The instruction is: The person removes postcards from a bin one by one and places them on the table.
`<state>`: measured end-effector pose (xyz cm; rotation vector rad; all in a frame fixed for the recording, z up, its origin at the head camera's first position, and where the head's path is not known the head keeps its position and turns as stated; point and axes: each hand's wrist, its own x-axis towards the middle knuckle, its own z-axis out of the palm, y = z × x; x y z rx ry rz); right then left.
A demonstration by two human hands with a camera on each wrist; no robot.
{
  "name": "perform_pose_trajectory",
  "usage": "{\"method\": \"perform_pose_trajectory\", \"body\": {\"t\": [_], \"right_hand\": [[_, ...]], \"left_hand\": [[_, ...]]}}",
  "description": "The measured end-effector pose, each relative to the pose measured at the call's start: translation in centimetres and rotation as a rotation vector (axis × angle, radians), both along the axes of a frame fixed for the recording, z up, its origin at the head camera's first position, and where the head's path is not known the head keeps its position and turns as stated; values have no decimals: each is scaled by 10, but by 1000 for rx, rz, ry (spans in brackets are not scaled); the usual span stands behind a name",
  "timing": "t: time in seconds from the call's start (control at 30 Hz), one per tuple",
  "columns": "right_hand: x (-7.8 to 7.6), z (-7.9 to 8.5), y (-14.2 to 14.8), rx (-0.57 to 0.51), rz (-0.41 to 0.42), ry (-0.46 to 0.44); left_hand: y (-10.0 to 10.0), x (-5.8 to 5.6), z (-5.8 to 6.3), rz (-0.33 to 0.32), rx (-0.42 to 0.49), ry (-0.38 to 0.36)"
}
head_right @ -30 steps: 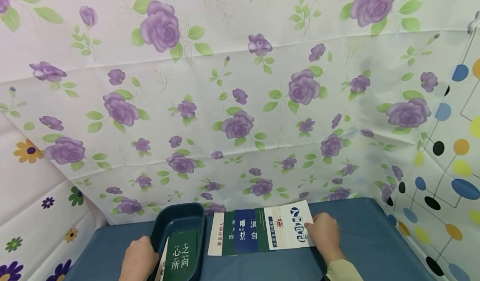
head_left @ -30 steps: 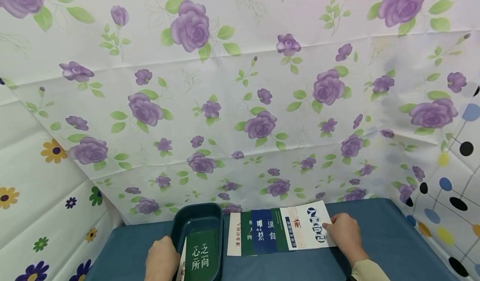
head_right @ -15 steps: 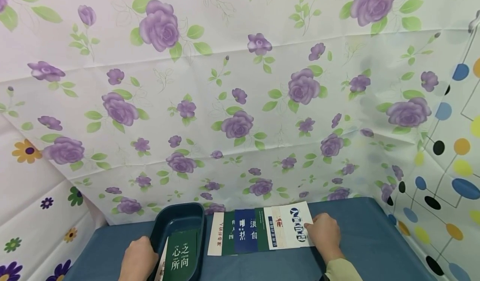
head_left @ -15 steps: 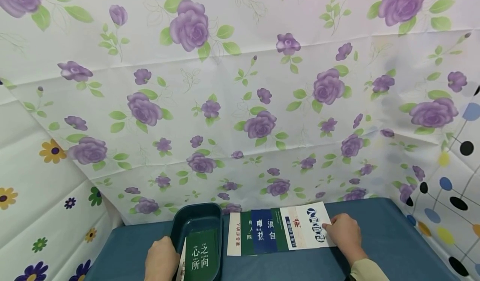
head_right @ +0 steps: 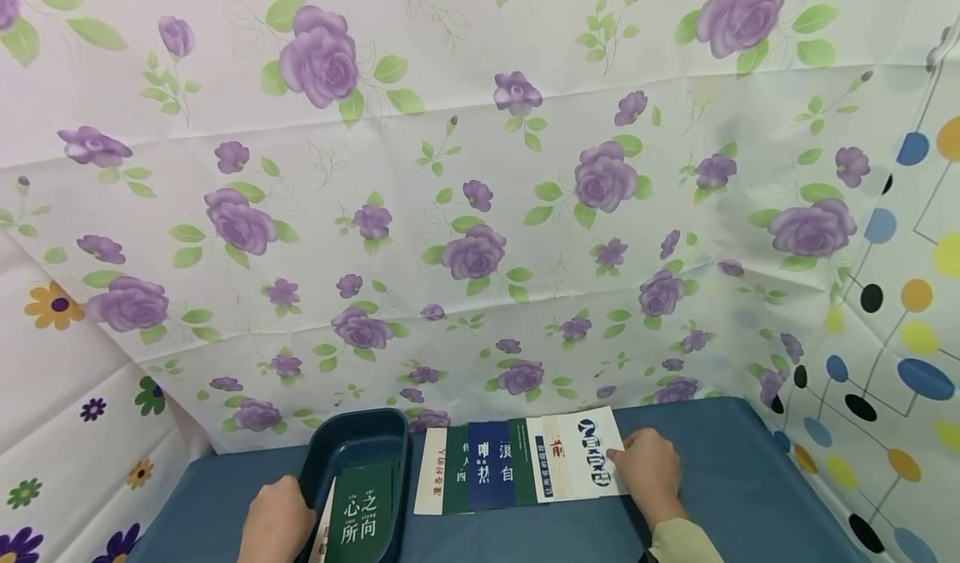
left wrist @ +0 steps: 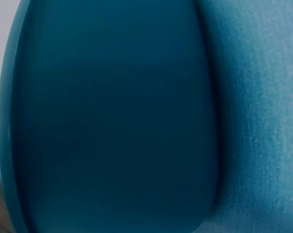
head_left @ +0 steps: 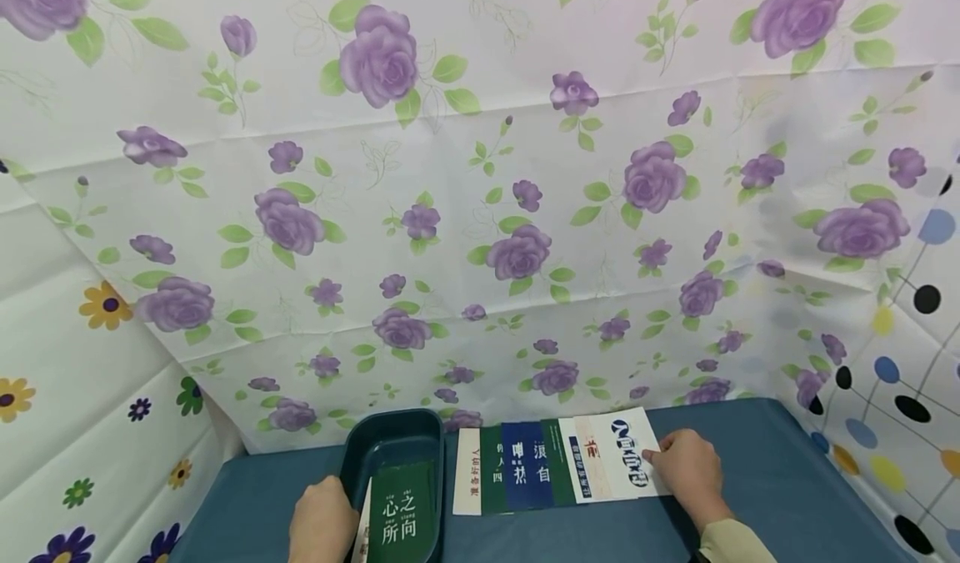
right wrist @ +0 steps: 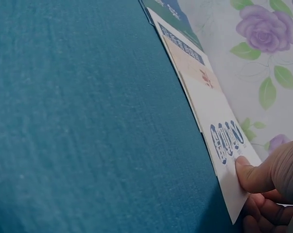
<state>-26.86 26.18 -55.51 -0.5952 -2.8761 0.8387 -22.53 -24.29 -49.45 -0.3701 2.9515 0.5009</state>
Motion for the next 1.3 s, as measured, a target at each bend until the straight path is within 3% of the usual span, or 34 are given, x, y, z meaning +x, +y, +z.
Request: {"method": "perform_pose_trajectory", "body": {"t": [0.5,1.03,1.3], "right_hand": [[1,-4,1,7,-1,54],[-1,-6,1,34,-25,132],[2,-4,1,25,-23,122]], "left_hand": [[0,1,-1,-2,-10,28],[-3,-1,1,-15,2,-19],[-2,-1,-1,-11,-5,-1]]}}
